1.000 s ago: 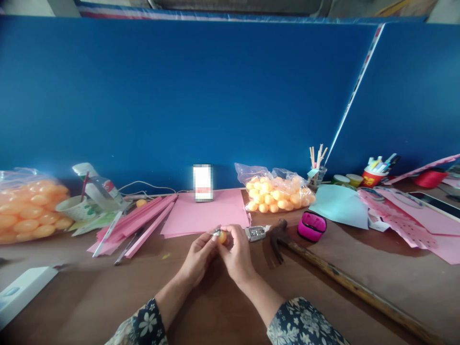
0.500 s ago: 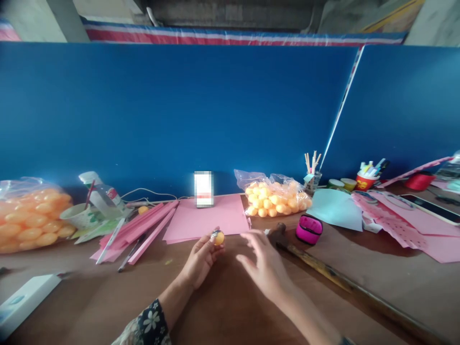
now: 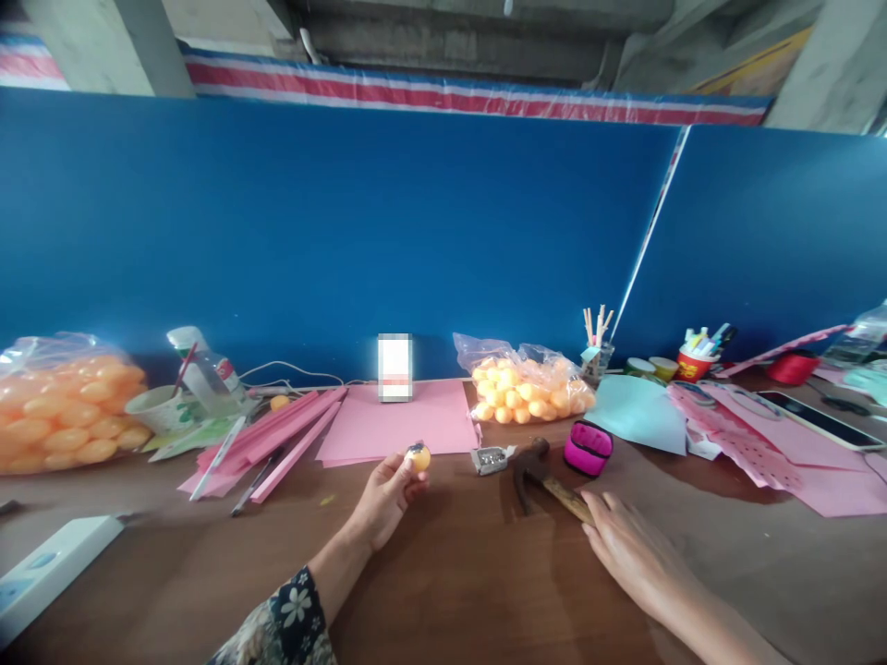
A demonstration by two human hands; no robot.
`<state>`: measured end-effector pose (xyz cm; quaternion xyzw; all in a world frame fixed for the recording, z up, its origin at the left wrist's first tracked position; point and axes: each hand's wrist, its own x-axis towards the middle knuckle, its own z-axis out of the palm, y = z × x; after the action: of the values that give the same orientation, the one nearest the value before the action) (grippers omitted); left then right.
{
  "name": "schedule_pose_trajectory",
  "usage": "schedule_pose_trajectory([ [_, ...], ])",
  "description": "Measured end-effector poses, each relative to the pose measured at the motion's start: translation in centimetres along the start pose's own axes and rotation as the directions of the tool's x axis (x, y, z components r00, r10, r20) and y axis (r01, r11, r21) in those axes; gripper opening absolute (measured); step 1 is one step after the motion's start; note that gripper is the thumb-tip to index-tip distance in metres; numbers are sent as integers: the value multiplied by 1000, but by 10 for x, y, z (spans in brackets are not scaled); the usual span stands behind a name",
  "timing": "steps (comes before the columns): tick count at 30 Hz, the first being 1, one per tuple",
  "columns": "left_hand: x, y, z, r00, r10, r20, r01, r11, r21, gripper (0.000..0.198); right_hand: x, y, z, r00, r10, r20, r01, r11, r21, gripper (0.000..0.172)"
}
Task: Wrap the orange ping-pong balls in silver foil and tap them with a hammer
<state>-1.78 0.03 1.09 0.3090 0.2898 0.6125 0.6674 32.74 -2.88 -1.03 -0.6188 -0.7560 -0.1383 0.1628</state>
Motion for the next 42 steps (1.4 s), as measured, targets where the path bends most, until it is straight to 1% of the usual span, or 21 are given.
schedule_pose_trajectory([
  [2, 1, -1, 0, 1000, 3, 10, -3, 1000, -2, 37, -4, 1, -3, 994, -4, 107, -5, 996, 84, 30],
  [3, 1, -1, 0, 1000, 4, 17, -4, 1000, 1, 37, -7, 0, -6, 987, 7, 162, -30, 990, 137, 34],
  [5, 2, -1, -1, 999, 8, 32, -8, 1000, 15, 34, -15, -6, -18, 967, 105, 230, -161, 958, 238, 41],
  [6, 2, -1, -1, 999, 9, 42, -10, 1000, 26, 33, -18, -13, -26, 947, 166, 274, -245, 927, 285, 45],
  [7, 3, -1, -1, 999, 9, 51, -11, 999, 39, 31, -21, -22, -36, 916, 238, 324, -344, 881, 324, 50],
  [9, 3, -2, -2, 998, 8, 62, -12, 997, 70, 29, -22, -46, -57, 829, 341, 444, -525, 749, 405, 58],
  [10, 3, -2, -2, 998, 8, 63, -14, 996, 92, 29, -21, -58, -68, 785, 338, 520, -590, 666, 457, 61],
  [11, 3, -2, -2, 998, 10, 61, -17, 993, 117, 28, -19, -71, -78, 754, 306, 581, -633, 577, 516, 61],
  [12, 3, -3, -2, 998, 13, 56, -21, 989, 144, 28, -16, -83, -88, 733, 240, 636, -657, 492, 572, 60],
  [13, 3, -3, -2, 998, 15, 53, -23, 985, 169, 29, -13, -93, -96, 724, 143, 675, -661, 425, 619, 58],
  [14, 3, -3, -2, 999, 14, 53, -24, 981, 191, 31, -9, -102, -104, 717, 67, 694, -663, 375, 648, 56],
  [15, 2, -3, -2, 998, 12, 54, -23, 977, 210, 33, -6, -109, -110, 708, 13, 706, -664, 354, 659, 55],
  [16, 1, -2, -1, 998, 7, 58, -20, 974, 225, 36, -3, -115, -114, 700, -20, 714, -662, 356, 660, 52],
  [18, 0, -1, 1, 997, -1, 74, -18, 967, 256, 39, 1, -123, -121, 694, -33, 719, -654, 389, 649, 47],
  [20, -2, 0, 3, 996, 3, 89, -29, 956, 293, 37, 4, -130, -124, 694, -35, 719, -647, 407, 645, 44],
  [24, -4, 1, 5, 994, 15, 112, -52, 940, 336, 32, 11, -142, -124, 709, -54, 703, -646, 350, 678, 42],
  [26, -4, 1, 5, 993, 18, 121, -59, 937, 344, 33, 15, -146, -122, 719, -37, 694, -648, 326, 688, 40],
  [33, -3, 0, 5, 995, 10, 104, -47, 929, 366, 32, 21, -150, -123, 744, 7, 668, -654, 211, 726, 41],
  [36, -4, 1, 6, 995, 20, 103, -57, 924, 378, 33, 20, -151, -124, 733, -7, 680, -668, 181, 722, 41],
  [39, -4, 1, 6, 995, 14, 100, -52, 919, 391, 36, 19, -154, -123, 721, -26, 692, -677, 183, 713, 39],
  [42, -3, 0, 5, 996, 19, 82, -49, 924, 380, 36, 20, -155, -123, 725, -19, 689, -677, 171, 716, 40],
])
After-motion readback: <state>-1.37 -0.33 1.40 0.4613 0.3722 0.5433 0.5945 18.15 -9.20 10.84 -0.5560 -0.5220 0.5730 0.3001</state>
